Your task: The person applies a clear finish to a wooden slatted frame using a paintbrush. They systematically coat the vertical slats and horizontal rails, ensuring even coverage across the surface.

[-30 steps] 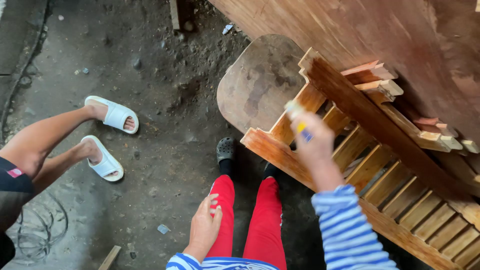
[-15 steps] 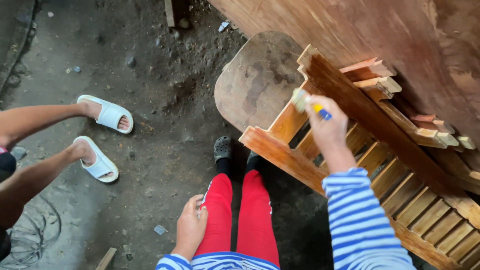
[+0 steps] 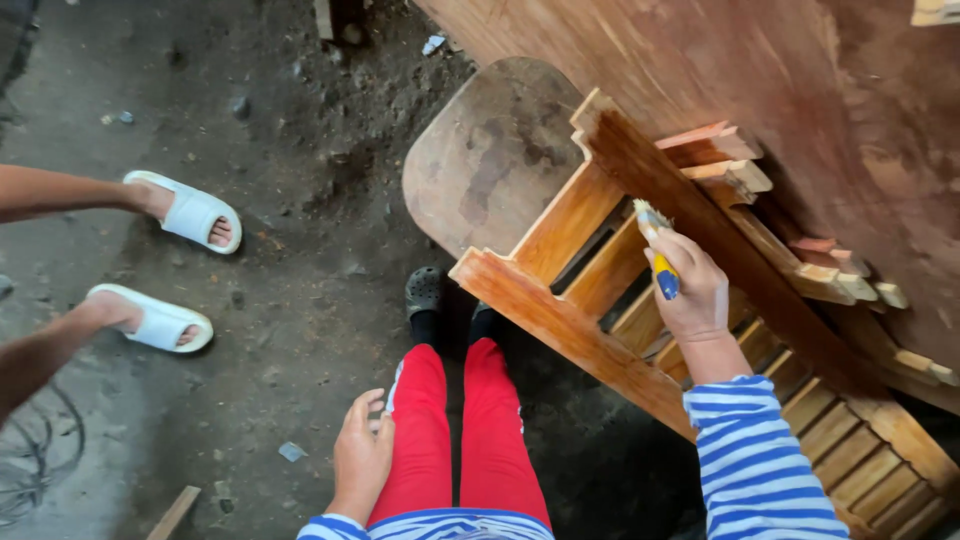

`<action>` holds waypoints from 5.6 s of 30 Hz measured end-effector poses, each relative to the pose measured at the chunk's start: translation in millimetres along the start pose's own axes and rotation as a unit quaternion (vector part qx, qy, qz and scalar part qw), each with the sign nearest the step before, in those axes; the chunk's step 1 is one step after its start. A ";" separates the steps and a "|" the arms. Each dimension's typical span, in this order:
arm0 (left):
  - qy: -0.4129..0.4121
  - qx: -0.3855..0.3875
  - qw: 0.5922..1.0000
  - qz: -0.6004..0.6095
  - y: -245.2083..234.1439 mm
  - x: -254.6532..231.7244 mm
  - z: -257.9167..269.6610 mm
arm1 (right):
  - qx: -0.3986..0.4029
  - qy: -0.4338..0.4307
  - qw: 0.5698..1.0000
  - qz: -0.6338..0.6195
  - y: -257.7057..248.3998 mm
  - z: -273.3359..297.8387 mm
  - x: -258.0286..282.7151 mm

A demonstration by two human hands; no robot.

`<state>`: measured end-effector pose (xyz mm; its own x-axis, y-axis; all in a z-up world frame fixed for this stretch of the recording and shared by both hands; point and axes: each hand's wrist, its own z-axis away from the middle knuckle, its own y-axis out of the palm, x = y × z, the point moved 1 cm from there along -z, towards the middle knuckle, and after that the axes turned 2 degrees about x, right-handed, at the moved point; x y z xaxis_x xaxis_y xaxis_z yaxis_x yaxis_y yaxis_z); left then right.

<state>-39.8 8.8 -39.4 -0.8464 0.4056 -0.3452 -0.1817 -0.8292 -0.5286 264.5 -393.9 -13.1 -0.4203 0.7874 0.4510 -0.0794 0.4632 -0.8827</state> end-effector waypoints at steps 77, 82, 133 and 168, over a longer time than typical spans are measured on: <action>-0.020 0.008 1.000 0.010 5.8 -70.4 -19.3 | -0.279 0.252 0.914 -0.153 77.4 -109.7 61.4; -0.023 -0.001 1.000 0.018 2.8 -58.3 -23.8 | -0.146 0.128 0.969 -0.151 57.8 -53.8 89.1; 0.036 0.020 0.998 -0.050 -23.2 -71.4 -39.4 | -0.260 0.472 0.842 -0.008 93.2 105.3 125.0; 0.130 0.041 0.979 -0.153 -25.5 -63.5 -69.7 | -0.312 0.411 0.853 -0.084 108.5 49.5 216.1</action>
<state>53.5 31.0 -58.1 -0.5925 0.7147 -0.3717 -0.4547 -0.6776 -0.5781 120.3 -193.6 -18.0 0.3452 0.5893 0.7305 0.5282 0.5214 -0.6702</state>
